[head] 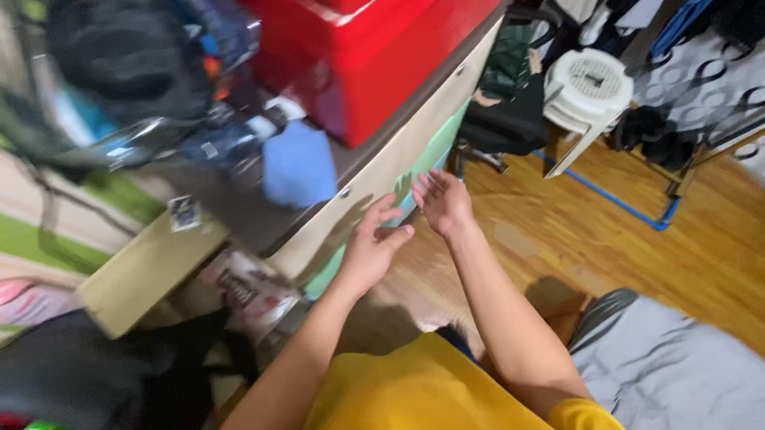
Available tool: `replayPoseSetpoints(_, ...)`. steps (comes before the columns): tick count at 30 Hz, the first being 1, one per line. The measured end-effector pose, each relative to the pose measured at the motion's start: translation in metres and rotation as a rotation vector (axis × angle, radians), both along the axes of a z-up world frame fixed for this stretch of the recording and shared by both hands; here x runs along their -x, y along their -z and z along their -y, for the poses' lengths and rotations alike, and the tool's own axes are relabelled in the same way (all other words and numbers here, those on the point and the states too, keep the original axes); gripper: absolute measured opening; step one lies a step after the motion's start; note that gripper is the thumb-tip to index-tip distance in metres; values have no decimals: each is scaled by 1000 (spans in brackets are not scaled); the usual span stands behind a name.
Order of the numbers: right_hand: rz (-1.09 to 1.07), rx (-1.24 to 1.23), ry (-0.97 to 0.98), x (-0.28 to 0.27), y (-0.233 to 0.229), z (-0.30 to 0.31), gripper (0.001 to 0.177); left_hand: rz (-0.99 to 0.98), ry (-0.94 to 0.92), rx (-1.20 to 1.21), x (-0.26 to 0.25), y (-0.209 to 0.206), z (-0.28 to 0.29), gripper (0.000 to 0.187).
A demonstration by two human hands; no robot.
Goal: The person folds a blue towel and places it into a black backpack. They then open drawers to retrieve wet wipes, small bottles, and packets, placing them into the backpack. Finally, they add a portable charger and cable before zipping the bag closed.
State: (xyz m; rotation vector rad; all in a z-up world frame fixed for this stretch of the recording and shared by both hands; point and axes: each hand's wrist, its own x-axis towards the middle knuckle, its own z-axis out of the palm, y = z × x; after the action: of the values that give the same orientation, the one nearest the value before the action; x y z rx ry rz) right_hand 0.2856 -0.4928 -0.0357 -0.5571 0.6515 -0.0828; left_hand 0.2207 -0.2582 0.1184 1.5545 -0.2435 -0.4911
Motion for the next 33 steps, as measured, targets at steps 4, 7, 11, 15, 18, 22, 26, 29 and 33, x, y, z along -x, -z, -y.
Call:
replayPoseSetpoints(4,45,0,-27,-52,18,64,35,144,-6,-73,-30,-14,46,73)
replayPoseSetpoints(7,71,-20,-94,-88,29,102,35,145,-75,11,-56,-25,94,76)
replayPoseSetpoints(11,-9,40,-205,-119,40,130,41,453,-234,-90,-74,-28,143,72)
replayPoseSetpoints(15,9,-82,-321,-139,31,140,53,519,-404,-270,-82,-32,168,70)
replayPoseSetpoints(18,24,-170,-399,-146,25,140,63,554,-519,-331,-82,-37,178,66)
replayPoseSetpoints(22,-79,-126,-436,-153,25,138,73,425,-563,-320,-75,-58,188,62)
replayPoseSetpoints(26,-121,-104,-378,-143,27,128,72,488,-543,-450,-45,-93,182,42)
replayPoseSetpoints(29,-70,-109,-326,-108,16,137,73,606,-485,-487,-39,-120,175,35)
replayPoseSetpoints(33,-165,80,-362,-44,-6,159,74,564,-401,-511,-42,-135,185,37)
